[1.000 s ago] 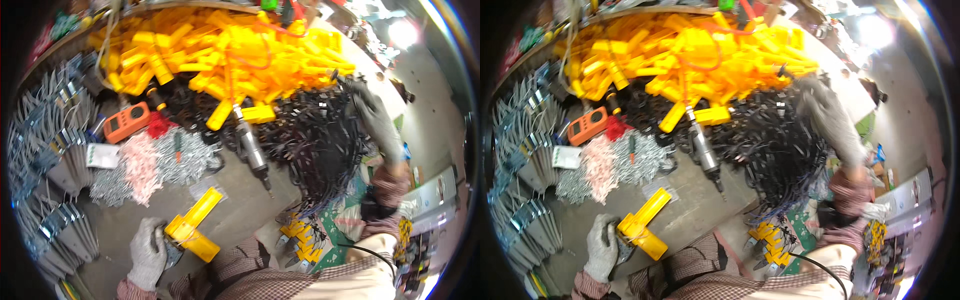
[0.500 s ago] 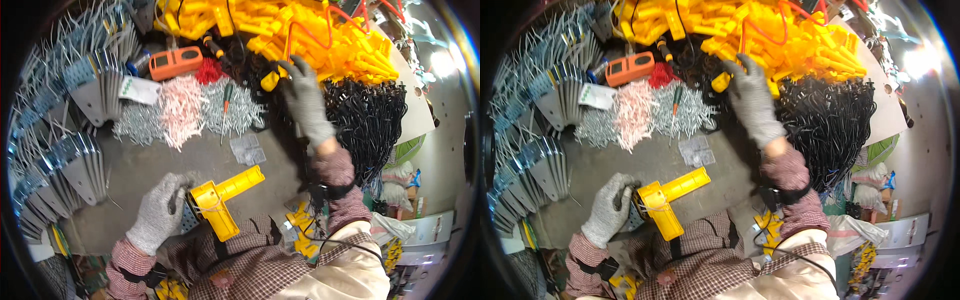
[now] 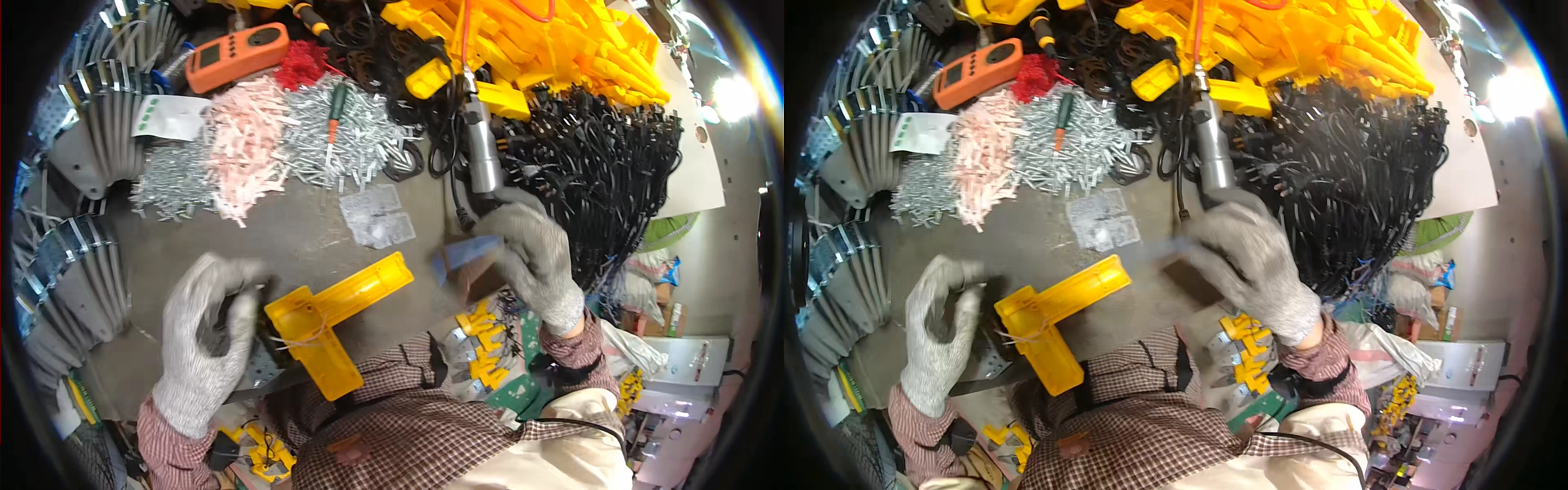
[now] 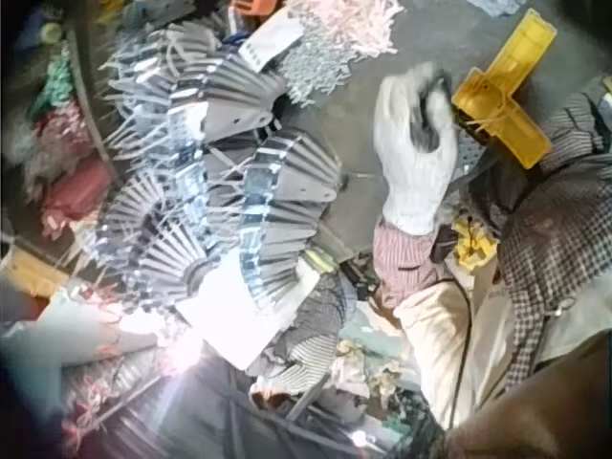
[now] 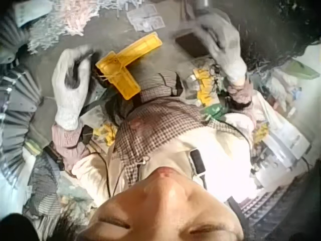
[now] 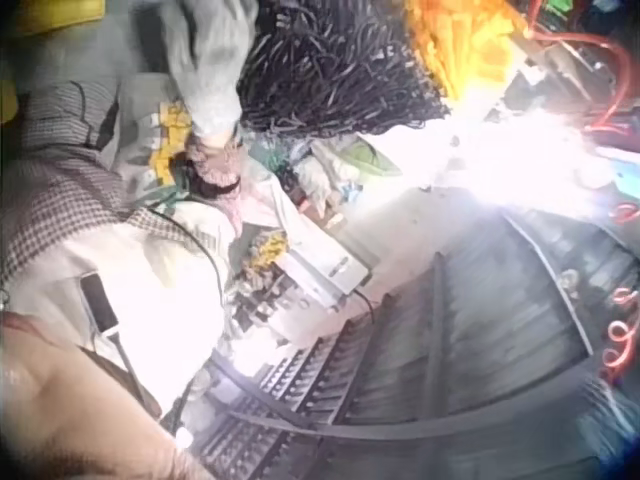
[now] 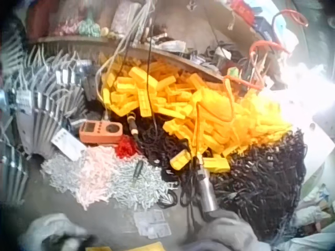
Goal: Soldering wires and using an electric screwdriver to assemble small electronic components into a yellow casing.
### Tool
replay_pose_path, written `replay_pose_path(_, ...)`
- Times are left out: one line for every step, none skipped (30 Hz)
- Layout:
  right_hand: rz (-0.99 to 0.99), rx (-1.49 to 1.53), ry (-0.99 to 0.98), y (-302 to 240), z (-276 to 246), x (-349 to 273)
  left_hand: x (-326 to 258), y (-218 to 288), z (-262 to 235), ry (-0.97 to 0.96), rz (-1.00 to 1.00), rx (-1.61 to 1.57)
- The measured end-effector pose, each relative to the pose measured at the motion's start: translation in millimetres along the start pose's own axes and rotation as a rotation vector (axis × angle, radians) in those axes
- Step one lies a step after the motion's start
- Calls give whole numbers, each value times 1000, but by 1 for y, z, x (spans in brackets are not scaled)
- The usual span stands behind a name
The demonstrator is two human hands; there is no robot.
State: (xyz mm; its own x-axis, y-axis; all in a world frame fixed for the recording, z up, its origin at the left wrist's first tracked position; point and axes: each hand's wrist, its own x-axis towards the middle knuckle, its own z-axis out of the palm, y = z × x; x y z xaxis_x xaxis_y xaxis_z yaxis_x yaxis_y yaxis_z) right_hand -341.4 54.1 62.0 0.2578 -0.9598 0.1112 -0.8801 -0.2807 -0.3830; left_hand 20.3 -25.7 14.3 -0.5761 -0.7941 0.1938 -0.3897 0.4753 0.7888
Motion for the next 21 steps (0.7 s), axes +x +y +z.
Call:
replay_pose_path(22, 51, 114, -24, 17, 28, 4, 14, 8, 126, -136, -181)
replay_pose_path(52, 95, 229, -42, 26, 49, 14, 16, 12, 47, -289, -545)
replay_pose_path(-47, 61, 134, -50, 32, 65, 25, 16, 11, -37, -344, -664)
replay_pose_path(-156, 30, 46, -59, 37, 80, 35, 19, 8, -107, -412, -768)
replay_pose_path(-126, 18, 27, -63, 42, 82, 48, 18, 15, -90, -404, -935)
replay_pose_path(-101, 11, 7, -63, 49, 83, 56, 14, 13, -164, -510, -922)
replay_pose_path(-103, 184, 15, -68, 55, 90, 57, 8, 20, -102, -463, -916)
replay_pose_path(-103, 357, 20, -75, 61, 99, 55, 4, 23, -43, -414, -909)
replay_pose_path(-84, 524, 21, -80, 66, 102, 51, 2, 21, 30, -315, -779)
replay_pose_path(-55, 533, -10, -80, 72, 107, 47, 0, 19, 97, -215, -647)
replay_pose_path(-25, 541, -39, -77, 78, 113, 43, -1, 16, 159, -114, -513)
replay_pose_path(1, 541, -72, -73, 83, 120, 40, -6, 16, 195, -70, -373)
replay_pose_path(-49, 531, -78, -68, 86, 122, 37, -11, 16, 229, -27, -232)
replay_pose_path(-69, 499, -38, -65, 88, 122, 36, -15, 14, 263, 17, -90)
replay_pose_path(-88, 476, -9, -63, 95, 117, 37, -16, 10, 247, 206, 262)
replay_pose_path(-106, 454, 20, -60, 99, 115, 37, -11, 6, 158, -14, -139)
replay_pose_path(-111, 472, -16, -56, 99, 116, 39, -3, -1, 69, -235, -540)
replay_pose_path(-82, 570, -1, -55, 103, 115, 42, 0, -3, -27, -451, -945)
replay_pose_path(-51, 668, 15, -54, 108, 112, 46, -8, -8, -109, -554, -1111)
replay_pose_path(-19, 766, 32, -54, 112, 109, 38, -25, -6, -92, -576, -1286)
replay_pose_path(292, 973, -50, -61, 108, 108, 41, -25, -3, -34, -561, -1222)
